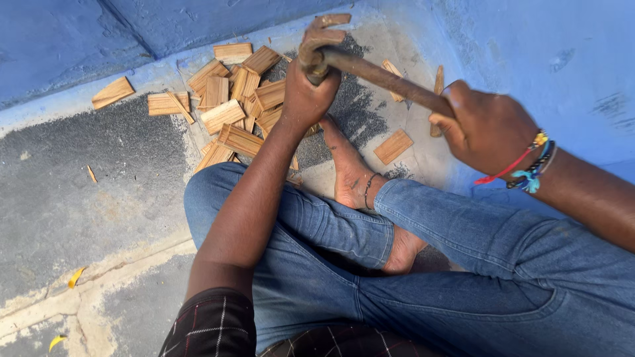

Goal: The person sits cross-legged on a tiled floor and splits small pieces of wood using a hammer and a metal chisel. They repeatedly position the wood on the ground, strike the chisel with the hammer to split the pieces, and then separate the resulting fragments.

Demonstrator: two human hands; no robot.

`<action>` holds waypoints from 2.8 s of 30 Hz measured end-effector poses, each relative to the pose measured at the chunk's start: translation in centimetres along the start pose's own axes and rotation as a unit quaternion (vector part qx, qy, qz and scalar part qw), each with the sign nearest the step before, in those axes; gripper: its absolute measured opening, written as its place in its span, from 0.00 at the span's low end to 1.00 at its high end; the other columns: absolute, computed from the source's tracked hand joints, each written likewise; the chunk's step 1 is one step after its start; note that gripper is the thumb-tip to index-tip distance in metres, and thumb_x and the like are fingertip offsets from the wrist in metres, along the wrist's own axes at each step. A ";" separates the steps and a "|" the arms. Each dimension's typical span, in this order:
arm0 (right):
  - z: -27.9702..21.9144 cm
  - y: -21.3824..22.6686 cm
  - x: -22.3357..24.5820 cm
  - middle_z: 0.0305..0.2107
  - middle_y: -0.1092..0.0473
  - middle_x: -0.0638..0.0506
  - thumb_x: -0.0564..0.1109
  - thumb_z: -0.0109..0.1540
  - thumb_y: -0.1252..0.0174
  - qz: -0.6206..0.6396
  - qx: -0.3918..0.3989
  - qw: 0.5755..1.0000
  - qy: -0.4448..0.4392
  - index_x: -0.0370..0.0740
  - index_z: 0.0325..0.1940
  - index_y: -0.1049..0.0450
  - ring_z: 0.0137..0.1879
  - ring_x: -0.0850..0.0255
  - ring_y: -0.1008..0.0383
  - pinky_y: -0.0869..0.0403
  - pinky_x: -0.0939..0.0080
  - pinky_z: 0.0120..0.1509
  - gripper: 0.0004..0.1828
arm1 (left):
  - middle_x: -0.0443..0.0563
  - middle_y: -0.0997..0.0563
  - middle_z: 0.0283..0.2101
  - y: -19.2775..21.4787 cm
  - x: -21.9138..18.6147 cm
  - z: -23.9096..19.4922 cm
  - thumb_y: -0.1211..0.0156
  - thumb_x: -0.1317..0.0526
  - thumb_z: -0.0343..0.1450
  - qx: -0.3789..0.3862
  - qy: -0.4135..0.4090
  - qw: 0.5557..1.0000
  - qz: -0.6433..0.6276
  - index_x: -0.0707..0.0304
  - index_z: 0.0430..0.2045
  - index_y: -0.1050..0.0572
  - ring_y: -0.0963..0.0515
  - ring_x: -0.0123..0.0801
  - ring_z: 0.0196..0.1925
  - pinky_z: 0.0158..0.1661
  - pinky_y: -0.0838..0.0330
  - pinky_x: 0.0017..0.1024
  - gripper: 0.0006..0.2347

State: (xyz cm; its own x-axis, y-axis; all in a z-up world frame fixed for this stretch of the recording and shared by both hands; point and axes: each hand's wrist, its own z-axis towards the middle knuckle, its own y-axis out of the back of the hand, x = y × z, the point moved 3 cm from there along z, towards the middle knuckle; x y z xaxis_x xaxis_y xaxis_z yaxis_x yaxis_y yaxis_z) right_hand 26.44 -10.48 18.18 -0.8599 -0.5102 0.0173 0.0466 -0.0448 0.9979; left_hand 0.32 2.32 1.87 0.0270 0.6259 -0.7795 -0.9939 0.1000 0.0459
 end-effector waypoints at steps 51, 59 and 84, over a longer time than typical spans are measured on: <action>0.3 -1.1 -0.6 0.20 0.34 0.41 0.46 0.71 0.41 0.134 -0.045 0.986 -0.086 0.33 0.45 0.36 0.25 0.43 0.29 0.34 0.47 0.29 0.14 | 0.46 0.30 0.24 1.8 -4.1 -0.1 0.37 0.67 0.73 -0.041 0.025 0.999 0.012 0.62 0.25 0.34 0.30 0.28 0.26 0.31 0.34 0.31 0.10; 0.2 -0.9 -0.8 0.18 0.36 0.43 0.45 0.71 0.41 0.152 -0.021 0.981 -0.117 0.34 0.42 0.37 0.22 0.49 0.31 0.36 0.49 0.27 0.13 | 0.48 0.31 0.25 1.0 -3.8 0.1 0.37 0.67 0.73 -0.012 0.004 0.999 0.033 0.63 0.26 0.35 0.31 0.30 0.27 0.31 0.34 0.33 0.10; -1.1 2.1 -0.4 0.23 0.32 0.48 0.49 0.77 0.46 0.164 -0.215 0.962 -0.032 0.31 0.53 0.41 0.26 0.56 0.28 0.33 0.58 0.33 0.18 | 0.49 0.25 0.25 -0.5 -3.9 0.4 0.35 0.60 0.74 -0.004 0.049 0.998 0.043 0.62 0.26 0.31 0.23 0.30 0.27 0.30 0.29 0.32 0.11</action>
State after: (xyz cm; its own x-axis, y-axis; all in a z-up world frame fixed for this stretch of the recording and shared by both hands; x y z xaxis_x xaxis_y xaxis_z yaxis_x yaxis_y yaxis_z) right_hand 27.43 -11.33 20.15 -0.7928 -0.5031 0.3440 0.5139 -0.2485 0.8211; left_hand 0.73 0.12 5.15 -0.0695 0.5534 -0.8300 -0.9929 0.0421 0.1112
